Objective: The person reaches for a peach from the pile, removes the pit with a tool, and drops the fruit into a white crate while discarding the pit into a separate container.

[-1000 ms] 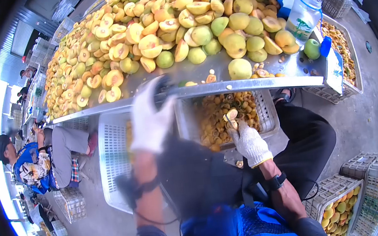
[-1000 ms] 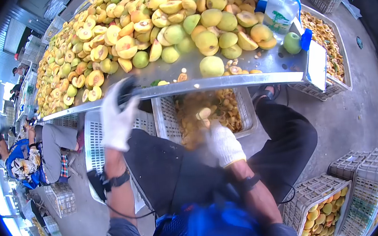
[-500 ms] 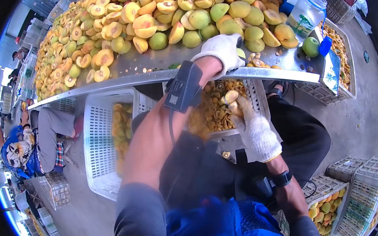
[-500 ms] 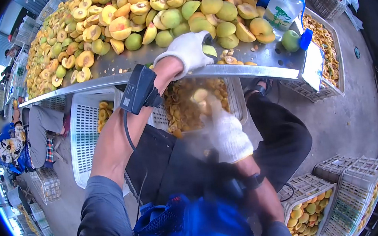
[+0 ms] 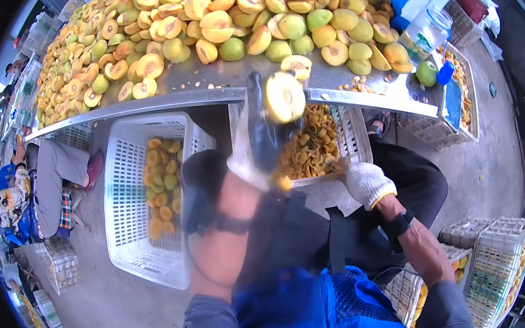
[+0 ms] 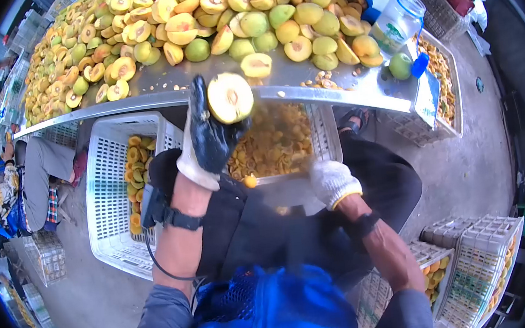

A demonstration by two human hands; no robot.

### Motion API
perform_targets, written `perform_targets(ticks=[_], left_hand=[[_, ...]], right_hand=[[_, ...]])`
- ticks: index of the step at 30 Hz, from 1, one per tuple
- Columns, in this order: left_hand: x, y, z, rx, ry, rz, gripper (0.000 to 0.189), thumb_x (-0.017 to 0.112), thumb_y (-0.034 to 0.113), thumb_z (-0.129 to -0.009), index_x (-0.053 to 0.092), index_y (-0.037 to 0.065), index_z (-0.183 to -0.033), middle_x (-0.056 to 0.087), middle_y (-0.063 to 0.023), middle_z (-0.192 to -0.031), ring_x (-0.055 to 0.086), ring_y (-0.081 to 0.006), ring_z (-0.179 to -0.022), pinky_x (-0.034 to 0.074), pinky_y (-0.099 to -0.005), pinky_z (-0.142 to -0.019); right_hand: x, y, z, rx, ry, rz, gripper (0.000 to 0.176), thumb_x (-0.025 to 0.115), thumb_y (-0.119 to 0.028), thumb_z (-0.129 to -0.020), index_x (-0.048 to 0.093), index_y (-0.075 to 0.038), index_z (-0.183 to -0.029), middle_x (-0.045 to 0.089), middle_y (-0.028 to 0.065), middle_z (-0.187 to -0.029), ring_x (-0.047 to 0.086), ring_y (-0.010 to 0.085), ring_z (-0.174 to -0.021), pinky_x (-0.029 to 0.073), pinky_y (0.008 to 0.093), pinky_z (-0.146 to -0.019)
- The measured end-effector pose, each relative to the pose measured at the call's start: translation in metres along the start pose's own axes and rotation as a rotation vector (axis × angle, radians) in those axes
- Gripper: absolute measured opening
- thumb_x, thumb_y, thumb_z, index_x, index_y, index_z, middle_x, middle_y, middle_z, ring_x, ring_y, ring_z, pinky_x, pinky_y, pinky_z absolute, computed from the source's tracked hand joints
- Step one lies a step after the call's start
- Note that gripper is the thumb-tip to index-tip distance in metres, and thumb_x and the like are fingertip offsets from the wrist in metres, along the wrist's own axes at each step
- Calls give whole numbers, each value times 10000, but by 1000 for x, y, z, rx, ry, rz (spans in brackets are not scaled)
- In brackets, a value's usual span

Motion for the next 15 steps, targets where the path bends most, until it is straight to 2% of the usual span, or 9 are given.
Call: perform_targets(ticks=[3,6,8,9,10,11,13,14,15], left_hand=[[-30,-19,11,-40,183,134,517,424,593,-988,576,166,-1239,660,2,-1095,644,-138,-878,538,-292,-651],[-31,-27,18,-108,80,154,658,298,581,-1026,378,72,-1434,538,-98,-1318,559,-177,-1151,532,-329,-878],[-49,-6,14,145,46,-505,623,347,551,-1028,366,84,-1438,534,-101,-1316,559,-173,-1145,537,-314,-859],[-52,-11,19,75,92,-376,592,410,536,-1010,424,77,-1384,558,-94,-1249,573,-162,-1076,534,-305,-827],[-56,-15,24,12,147,-238,563,474,520,-993,481,71,-1331,582,-88,-1181,587,-151,-1007,531,-296,-796],[-60,-19,29,-42,210,-101,534,537,505,-975,539,64,-1278,606,-81,-1114,600,-140,-938,528,-286,-764],[-72,-19,36,-171,360,-380,509,599,503,-942,624,47,-1165,632,-64,-991,604,-125,-839,518,-282,-726],[-76,-22,33,-49,276,-570,541,627,554,-900,674,31,-1027,614,-30,-835,581,-104,-738,495,-278,-673],[-84,-42,35,-242,201,-636,545,621,548,-901,673,23,-1043,632,-49,-849,581,-106,-761,494,-277,-672]], right_hand=[[-79,-25,2,110,333,-296,215,563,-76,-818,615,-21,-1018,677,215,-762,682,385,-697,558,468,-638],[-4,-21,-9,47,-118,-25,184,582,-61,-808,630,-20,-981,670,213,-757,675,390,-707,544,488,-638],[-41,-24,-9,76,111,-120,169,581,-78,-818,635,-20,-968,670,211,-755,676,390,-712,545,485,-633],[-53,-25,-5,80,205,-165,163,581,-86,-823,637,-20,-961,670,210,-754,676,390,-714,545,484,-631],[-30,-30,-11,-41,-22,-60,183,586,-113,-836,629,-22,-990,668,216,-751,674,395,-709,541,485,-615],[-29,-27,-11,-9,0,-87,187,587,-155,-864,618,-32,-1002,665,215,-746,668,401,-717,532,497,-619],[-37,-28,-18,56,63,-133,213,589,-238,-920,595,-53,-1027,658,213,-738,657,414,-733,515,519,-625],[-45,-23,-17,163,149,-220,224,597,-240,-911,598,-40,-1013,662,231,-756,663,410,-737,517,519,-640],[-33,-27,-20,85,77,-185,206,591,-201,-891,594,-27,-1003,663,232,-754,665,411,-729,522,514,-637]])
Point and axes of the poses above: each hand's wrist, its own z-axis away from the middle knuckle, its own x-axis out of the palm, y = z × x, the point moved 9 cm from there along -z, towards the middle knuckle
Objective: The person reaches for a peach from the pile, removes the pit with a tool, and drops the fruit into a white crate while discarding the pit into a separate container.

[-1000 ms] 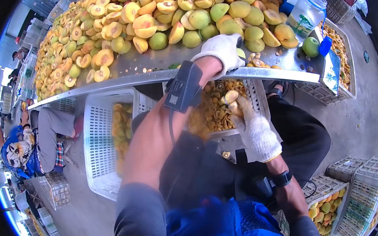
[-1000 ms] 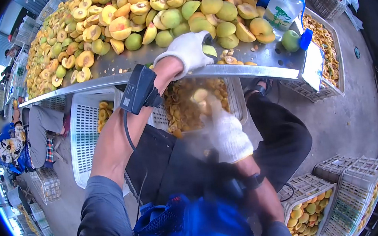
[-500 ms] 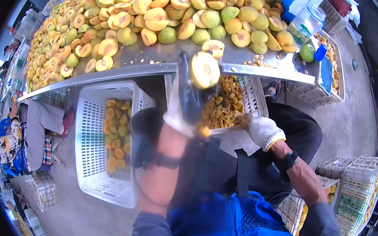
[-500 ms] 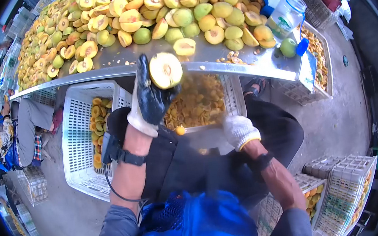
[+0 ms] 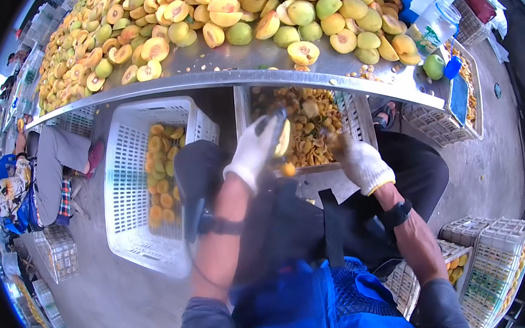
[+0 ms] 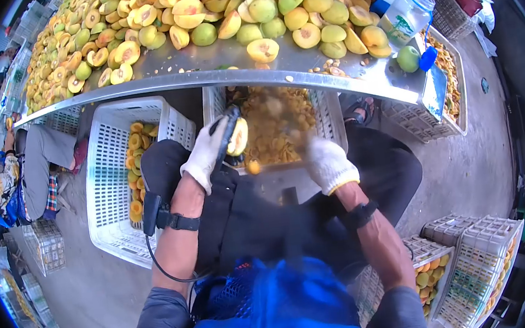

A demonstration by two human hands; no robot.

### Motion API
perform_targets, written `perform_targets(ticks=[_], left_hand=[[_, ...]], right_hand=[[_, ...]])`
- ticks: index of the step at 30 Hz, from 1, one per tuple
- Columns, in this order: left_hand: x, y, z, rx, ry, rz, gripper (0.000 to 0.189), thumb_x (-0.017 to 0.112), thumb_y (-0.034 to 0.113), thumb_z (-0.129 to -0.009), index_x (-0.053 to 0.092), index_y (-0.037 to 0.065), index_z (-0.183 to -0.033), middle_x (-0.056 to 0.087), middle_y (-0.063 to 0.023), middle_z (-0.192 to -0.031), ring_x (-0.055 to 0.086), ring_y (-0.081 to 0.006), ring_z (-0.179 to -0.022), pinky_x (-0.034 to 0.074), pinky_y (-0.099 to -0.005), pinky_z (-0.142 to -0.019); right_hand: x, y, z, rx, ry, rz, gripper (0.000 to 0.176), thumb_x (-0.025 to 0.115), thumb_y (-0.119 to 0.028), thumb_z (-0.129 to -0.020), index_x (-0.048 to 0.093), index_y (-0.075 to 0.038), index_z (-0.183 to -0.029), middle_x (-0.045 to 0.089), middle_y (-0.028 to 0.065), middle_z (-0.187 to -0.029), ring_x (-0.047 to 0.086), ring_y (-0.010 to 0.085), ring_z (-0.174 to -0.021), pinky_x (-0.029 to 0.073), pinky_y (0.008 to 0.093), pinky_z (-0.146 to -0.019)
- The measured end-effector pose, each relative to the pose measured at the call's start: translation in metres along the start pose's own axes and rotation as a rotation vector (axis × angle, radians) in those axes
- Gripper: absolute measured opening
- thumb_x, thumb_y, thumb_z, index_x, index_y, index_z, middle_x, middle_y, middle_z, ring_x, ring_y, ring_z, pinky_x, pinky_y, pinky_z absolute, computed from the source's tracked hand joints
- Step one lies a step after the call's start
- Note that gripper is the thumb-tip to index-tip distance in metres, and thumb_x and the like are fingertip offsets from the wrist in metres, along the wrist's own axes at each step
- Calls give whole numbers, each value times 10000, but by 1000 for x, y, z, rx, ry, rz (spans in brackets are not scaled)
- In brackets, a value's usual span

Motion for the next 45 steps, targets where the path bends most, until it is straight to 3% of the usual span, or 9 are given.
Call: perform_targets(ticks=[4,8,11,14,17,20,30,41,45], left_hand=[[44,-32,11,11,-454,-730,469,576,462,-955,690,7,-965,675,-86,-785,632,-160,-745,483,-301,-692],[49,-41,8,-66,-387,-1012,642,582,555,-887,627,6,-1216,657,-251,-1156,627,-399,-1070,479,-418,-941],[24,-37,-24,-14,-17,-383,461,641,356,-926,610,-29,-1179,683,-121,-1081,663,-218,-1014,538,-334,-863],[23,-32,-32,-27,-196,525,628,702,299,-869,486,-11,-1371,583,-144,-1281,579,-221,-1150,458,-350,-1018],[26,44,13,740,-105,-219,619,764,182,-783,520,1,-1321,550,-141,-1319,569,-239,-1181,449,-353,-1040],[40,55,31,1001,22,-599,500,741,111,-801,567,1,-1257,613,-128,-1245,592,-249,-1151,481,-358,-1006],[61,-25,-9,-1,-175,479,730,357,640,-985,575,-13,-1225,683,-119,-1111,668,-184,-985,540,-320,-887],[59,-12,-13,239,-91,427,433,403,445,-1046,595,65,-1129,651,-32,-945,648,-110,-808,553,-233,-667],[52,-50,-30,6,-64,584,409,430,396,-1046,617,39,-1117,663,-38,-902,652,-112,-777,548,-238,-659]], right_hand=[[-3,-8,-10,-74,6,-116,224,575,-189,-896,585,9,-1000,653,261,-763,654,440,-731,519,517,-637],[-36,-34,-8,-73,137,-269,286,607,-273,-935,567,5,-982,640,286,-776,630,474,-756,494,535,-636],[-44,-36,-3,-81,190,-342,255,614,-247,-938,571,-3,-996,636,293,-806,620,490,-798,486,540,-661],[-55,-29,1,-72,275,-456,249,605,-240,-945,583,-9,-1037,641,286,-837,609,501,-825,484,530,-662],[-69,-38,13,-34,278,-553,186,604,-180,-933,545,-6,-959,611,267,-816,599,483,-786,468,505,-626],[-80,-61,26,-68,250,-564,183,605,-171,-933,516,-12,-957,611,269,-797,596,490,-745,457,522,-595],[-55,-76,16,24,181,-403,266,625,-268,-915,511,-39,-989,648,232,-820,644,444,-770,500,529,-647],[-73,-92,18,-51,274,-394,172,615,-152,-919,504,-37,-982,620,221,-722,636,436,-690,497,508,-572],[-67,-90,17,-61,270,-381,197,620,-167,-915,505,-33,-1000,630,221,-732,638,437,-686,503,512,-577]])
Point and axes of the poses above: each hand's wrist, its own z-axis away from the middle knuckle, its own x-axis out of the palm, y = z × x, the point moved 9 cm from there along -z, towards the middle knuckle
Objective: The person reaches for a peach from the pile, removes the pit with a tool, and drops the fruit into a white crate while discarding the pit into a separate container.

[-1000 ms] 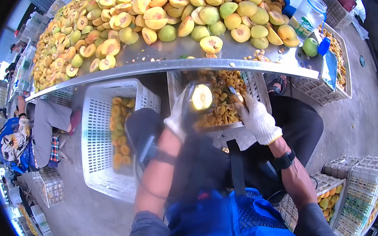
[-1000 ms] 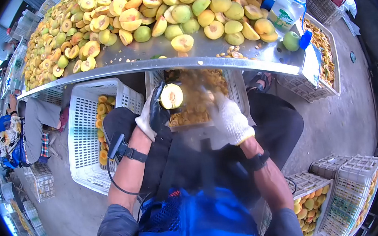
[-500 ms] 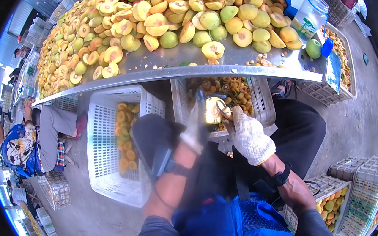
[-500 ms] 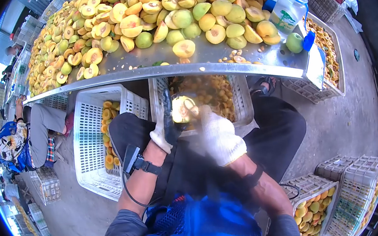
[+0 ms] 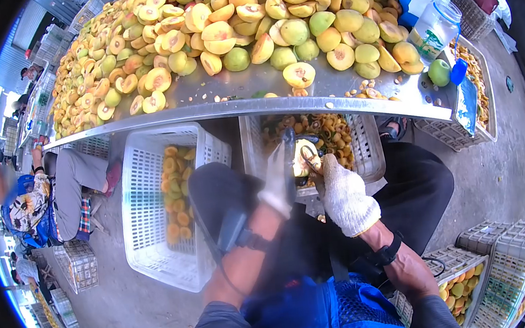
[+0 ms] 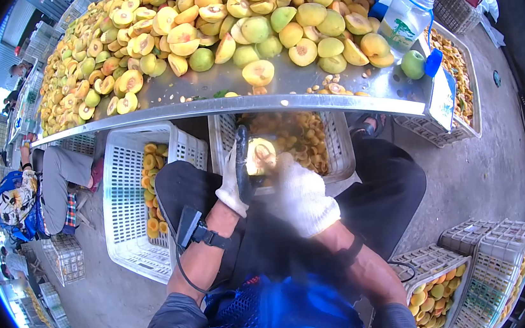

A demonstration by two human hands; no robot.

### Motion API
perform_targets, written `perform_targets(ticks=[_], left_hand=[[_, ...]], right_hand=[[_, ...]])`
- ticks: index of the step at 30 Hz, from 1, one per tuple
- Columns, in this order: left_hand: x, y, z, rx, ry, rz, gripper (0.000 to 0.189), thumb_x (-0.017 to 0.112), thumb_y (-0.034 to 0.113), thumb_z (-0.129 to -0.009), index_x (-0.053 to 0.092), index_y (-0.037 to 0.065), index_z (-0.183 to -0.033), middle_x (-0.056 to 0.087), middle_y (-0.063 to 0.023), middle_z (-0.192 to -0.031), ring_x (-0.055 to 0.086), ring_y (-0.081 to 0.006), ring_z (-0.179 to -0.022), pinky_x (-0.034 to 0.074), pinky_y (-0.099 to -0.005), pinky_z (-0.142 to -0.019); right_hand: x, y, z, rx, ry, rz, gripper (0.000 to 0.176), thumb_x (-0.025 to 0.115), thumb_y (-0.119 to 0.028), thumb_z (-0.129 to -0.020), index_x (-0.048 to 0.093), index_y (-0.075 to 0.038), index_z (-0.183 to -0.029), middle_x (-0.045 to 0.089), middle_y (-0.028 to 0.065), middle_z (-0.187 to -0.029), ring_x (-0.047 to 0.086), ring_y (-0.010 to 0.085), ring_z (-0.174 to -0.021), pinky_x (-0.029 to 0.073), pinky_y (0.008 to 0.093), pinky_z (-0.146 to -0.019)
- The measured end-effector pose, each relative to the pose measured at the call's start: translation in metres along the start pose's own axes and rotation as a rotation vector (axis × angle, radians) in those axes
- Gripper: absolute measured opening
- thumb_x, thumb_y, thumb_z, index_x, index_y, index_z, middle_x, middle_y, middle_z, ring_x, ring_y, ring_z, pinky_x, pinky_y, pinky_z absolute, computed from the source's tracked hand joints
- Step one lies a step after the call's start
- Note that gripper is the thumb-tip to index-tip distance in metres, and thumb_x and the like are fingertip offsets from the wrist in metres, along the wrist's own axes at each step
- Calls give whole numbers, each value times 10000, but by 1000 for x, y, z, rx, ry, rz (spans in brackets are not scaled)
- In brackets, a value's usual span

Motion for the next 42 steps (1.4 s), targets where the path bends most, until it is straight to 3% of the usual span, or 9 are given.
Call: perform_targets(ticks=[8,14,18,20,23,27,33,36,42], left_hand=[[22,27,17,-20,-78,-145,351,513,288,-1010,664,-24,-1062,690,-59,-927,635,-109,-818,496,-259,-744],[21,36,22,141,125,-142,357,557,289,-991,671,-46,-1034,687,-62,-900,619,-103,-785,487,-261,-712],[14,38,14,150,-5,-483,286,573,188,-958,641,-28,-1133,663,-55,-985,632,-139,-878,505,-262,-782],[28,53,18,418,-217,-737,294,606,135,-923,620,-28,-1167,665,-60,-1022,636,-161,-925,509,-275,-829],[41,61,33,625,-232,-957,398,500,335,-1013,685,-16,-1043,680,-59,-891,610,-126,-801,485,-278,-755],[48,48,14,67,-429,-426,430,410,329,-1035,655,-9,-1136,706,-91,-975,649,-151,-816,513,-293,-876],[13,24,6,174,-17,-218,310,542,233,-991,641,-26,-1130,697,-84,-991,650,-154,-833,527,-289,-799],[21,31,12,107,-43,-319,386,495,317,-1025,667,-20,-1102,695,-59,-946,647,-129,-834,530,-264,-753],[42,42,20,73,-194,-362,258,567,178,-965,679,-14,-1095,694,-49,-934,648,-107,-809,530,-249,-690]], right_hand=[[12,11,-2,34,-143,53,192,613,-166,-918,496,-28,-981,632,238,-716,639,441,-687,501,518,-577],[5,-9,-3,-71,-91,-8,184,606,-161,-924,488,-22,-953,622,243,-704,633,447,-688,486,523,-572],[12,5,2,-25,-129,-81,183,607,-157,-922,491,-22,-963,619,247,-705,628,457,-697,479,529,-587],[17,11,4,13,-195,-138,180,603,-157,-926,507,-14,-977,626,249,-732,629,458,-728,481,517,-610],[25,20,10,29,-266,-306,183,590,-169,-939,535,-1,-988,631,257,-781,625,461,-779,480,499,-643],[8,10,9,-6,-222,-303,220,573,-203,-958,563,14,-986,629,271,-832,616,464,-830,476,477,-666],[15,5,14,-57,-119,-284,251,578,-241,-965,558,10,-974,614,260,-790,607,468,-793,464,496,-648],[22,16,13,131,-206,-247,257,588,-251,-962,562,5,-960,606,261,-759,601,477,-767,462,504,-640],[41,29,24,189,-347,-478,309,534,-292,-987,581,13,-987,605,150,-665,640,292,-626,486,413,-596]])
Point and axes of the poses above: each hand's wrist, its own z-axis away from the middle knuckle, its own x-axis out of the palm, y = z × x, the point moved 9 cm from there along -z, towards the middle knuckle
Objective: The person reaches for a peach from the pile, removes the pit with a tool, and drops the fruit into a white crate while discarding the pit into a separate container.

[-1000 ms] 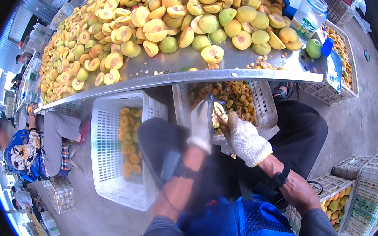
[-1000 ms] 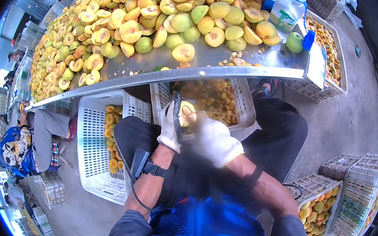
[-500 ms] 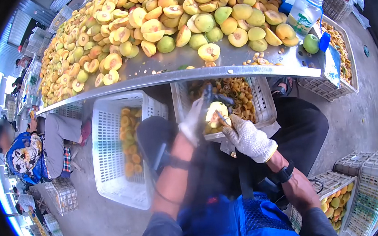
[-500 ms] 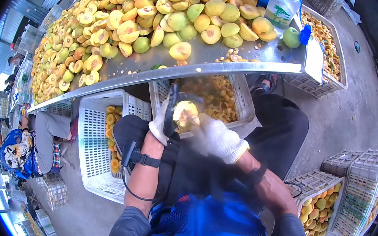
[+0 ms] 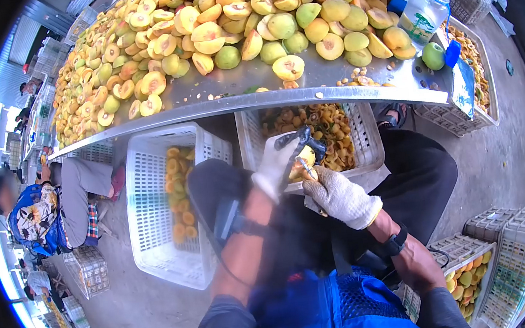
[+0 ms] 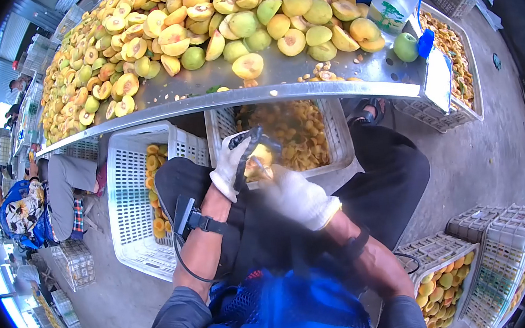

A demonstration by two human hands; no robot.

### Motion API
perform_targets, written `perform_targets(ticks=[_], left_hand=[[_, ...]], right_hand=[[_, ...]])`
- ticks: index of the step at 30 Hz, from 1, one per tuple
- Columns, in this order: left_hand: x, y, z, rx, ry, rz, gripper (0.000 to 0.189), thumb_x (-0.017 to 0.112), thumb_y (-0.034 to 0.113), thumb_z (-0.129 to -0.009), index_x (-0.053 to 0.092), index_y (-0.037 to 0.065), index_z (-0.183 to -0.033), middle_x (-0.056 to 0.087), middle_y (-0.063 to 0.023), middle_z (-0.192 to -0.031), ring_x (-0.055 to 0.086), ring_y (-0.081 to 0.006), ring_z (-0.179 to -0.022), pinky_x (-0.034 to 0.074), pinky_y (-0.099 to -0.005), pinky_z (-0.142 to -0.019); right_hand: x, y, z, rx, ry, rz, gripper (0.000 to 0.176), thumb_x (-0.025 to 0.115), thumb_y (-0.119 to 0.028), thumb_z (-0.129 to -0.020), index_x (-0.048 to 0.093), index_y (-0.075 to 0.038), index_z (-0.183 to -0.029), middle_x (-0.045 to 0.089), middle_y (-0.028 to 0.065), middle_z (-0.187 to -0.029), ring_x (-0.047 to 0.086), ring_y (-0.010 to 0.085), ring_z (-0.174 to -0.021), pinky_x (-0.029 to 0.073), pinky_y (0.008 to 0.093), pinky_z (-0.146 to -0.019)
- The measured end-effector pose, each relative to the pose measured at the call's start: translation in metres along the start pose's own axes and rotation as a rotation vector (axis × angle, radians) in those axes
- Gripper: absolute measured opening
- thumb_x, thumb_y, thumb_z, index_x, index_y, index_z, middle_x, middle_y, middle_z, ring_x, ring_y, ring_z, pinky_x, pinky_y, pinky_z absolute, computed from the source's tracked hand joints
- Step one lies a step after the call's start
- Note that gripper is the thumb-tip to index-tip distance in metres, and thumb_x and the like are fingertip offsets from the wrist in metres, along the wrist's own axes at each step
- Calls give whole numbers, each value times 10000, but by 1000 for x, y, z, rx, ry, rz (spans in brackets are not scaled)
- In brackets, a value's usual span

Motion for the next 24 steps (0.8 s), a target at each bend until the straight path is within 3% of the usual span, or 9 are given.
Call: perform_targets(ticks=[3,4,6,8,10,13,16,19,24], left_hand=[[3,-1,-2,-66,-6,53,227,601,141,-940,669,-42,-1055,697,-76,-901,652,-120,-784,532,-266,-690],[3,-1,-2,-90,10,79,214,618,124,-926,665,-56,-1032,697,-88,-878,654,-127,-770,532,-273,-689],[9,19,2,225,-36,-193,212,618,120,-924,666,-56,-1033,693,-79,-862,649,-122,-752,531,-269,-679],[12,24,4,297,-46,-180,205,618,114,-921,669,-53,-1028,687,-68,-849,640,-115,-734,525,-265,-664],[12,17,3,115,-22,117,192,618,106,-919,674,-48,-1018,681,-56,-839,629,-105,-716,515,-261,-645],[5,14,2,50,109,2,173,618,93,-915,681,-41,-1004,670,-38,-828,610,-85,-709,489,-240,-623],[0,11,0,106,39,-170,249,618,120,-927,668,-30,-1120,705,-82,-975,678,-131,-807,566,-271,-690],[4,9,0,108,134,-46,164,612,90,-928,686,-44,-985,660,-39,-772,592,-76,-645,465,-225,-559],[20,39,4,494,51,-288,185,614,91,-923,679,-73,-980,679,-70,-783,619,-101,-647,505,-239,-577]], right_hand=[[-3,-5,3,114,-57,-16,249,492,-213,-959,617,-15,-1045,657,265,-867,632,474,-876,498,506,-740],[1,-3,3,145,-128,-108,255,494,-223,-960,621,-16,-1037,658,249,-858,636,455,-856,500,490,-734],[9,2,6,208,-270,-298,267,498,-243,-962,630,-18,-1022,662,216,-840,643,418,-815,503,458,-721],[7,3,7,193,-271,-351,291,499,-267,-967,629,-11,-1014,649,190,-815,629,366,-773,496,427,-707],[6,-3,6,120,-244,-284,309,495,-279,-973,626,-2,-1010,637,180,-803,616,328,-750,489,407,-700],[4,-12,4,35,-178,-131,321,484,-279,-981,620,11,-1010,622,188,-799,600,304,-740,480,398,-701],[9,-2,5,148,-181,-279,325,482,-285,-984,616,11,-1003,615,172,-792,584,278,-729,476,392,-692],[12,1,6,212,-254,-444,329,490,-294,-983,607,14,-980,613,106,-784,564,199,-719,466,359,-659],[6,-7,7,189,-204,-390,303,498,-281,-982,616,-3,-954,581,56,-745,526,137,-691,447,329,-620]])
Point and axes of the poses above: each hand's wrist, its own z-axis away from the middle knuckle, its own x-axis out of the palm, y = z × x, the point moved 9 cm from there along -z, towards the middle knuckle
